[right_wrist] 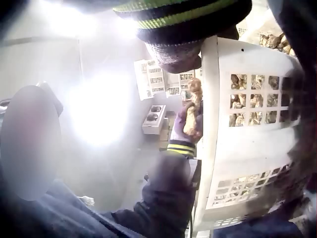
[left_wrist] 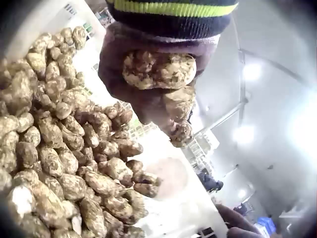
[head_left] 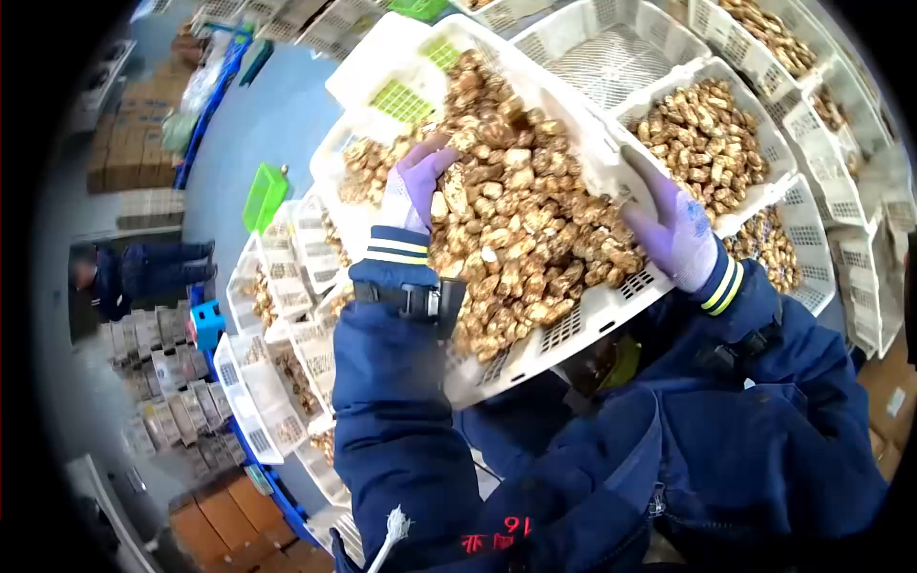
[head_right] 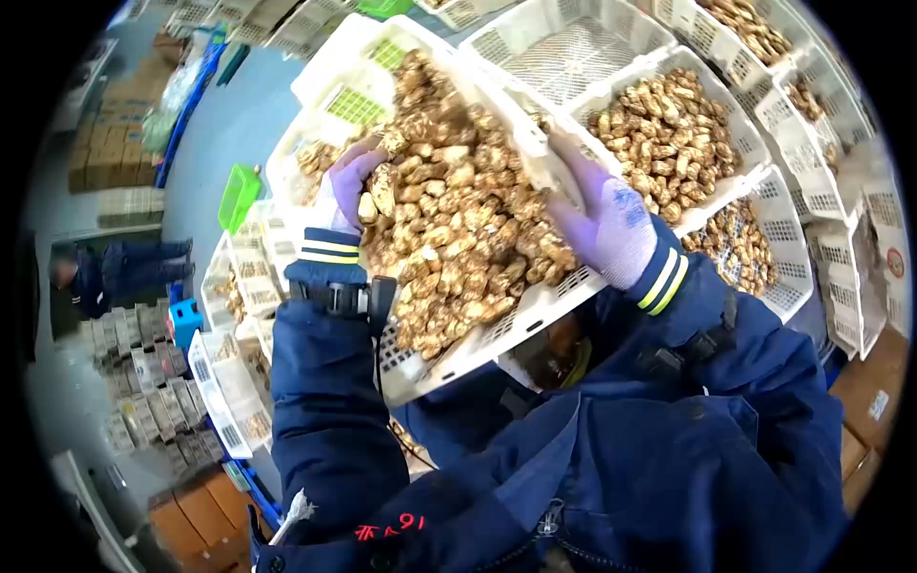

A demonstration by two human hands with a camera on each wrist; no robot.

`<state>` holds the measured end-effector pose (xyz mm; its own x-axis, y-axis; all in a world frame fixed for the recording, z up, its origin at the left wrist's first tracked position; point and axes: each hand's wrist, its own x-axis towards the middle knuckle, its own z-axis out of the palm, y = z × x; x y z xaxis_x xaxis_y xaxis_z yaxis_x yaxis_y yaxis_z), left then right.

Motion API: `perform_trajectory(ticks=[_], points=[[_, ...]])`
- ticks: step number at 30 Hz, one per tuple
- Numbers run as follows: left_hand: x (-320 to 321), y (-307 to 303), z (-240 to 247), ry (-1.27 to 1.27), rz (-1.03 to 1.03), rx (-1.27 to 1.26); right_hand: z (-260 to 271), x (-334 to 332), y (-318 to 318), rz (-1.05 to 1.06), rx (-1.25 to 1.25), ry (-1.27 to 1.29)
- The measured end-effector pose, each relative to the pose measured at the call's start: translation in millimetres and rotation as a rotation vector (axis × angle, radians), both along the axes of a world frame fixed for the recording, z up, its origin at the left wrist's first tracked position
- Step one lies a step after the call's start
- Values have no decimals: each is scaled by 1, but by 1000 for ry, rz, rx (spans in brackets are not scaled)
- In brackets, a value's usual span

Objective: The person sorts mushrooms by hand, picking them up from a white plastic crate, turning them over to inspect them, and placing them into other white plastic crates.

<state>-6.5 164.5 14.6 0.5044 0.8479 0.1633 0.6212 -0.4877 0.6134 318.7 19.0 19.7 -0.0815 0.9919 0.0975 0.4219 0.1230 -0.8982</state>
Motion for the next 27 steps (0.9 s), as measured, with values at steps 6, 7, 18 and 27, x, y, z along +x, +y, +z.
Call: perform_trajectory(ticks=[6, 7, 18, 27], points=[[-53, -104, 24, -93, 149, 351, -10, -5, 2, -7, 63, -41], [-63, -106, 21, -23, 177, 318, -12, -4, 1, -4, 63, -36], [-257, 3, 64, -1037, 1422, -145, -10, -6, 1, -29, 23, -92], [-54, -17, 55, -93, 312, -224, -18, 1, 2, 8, 104, -125]])
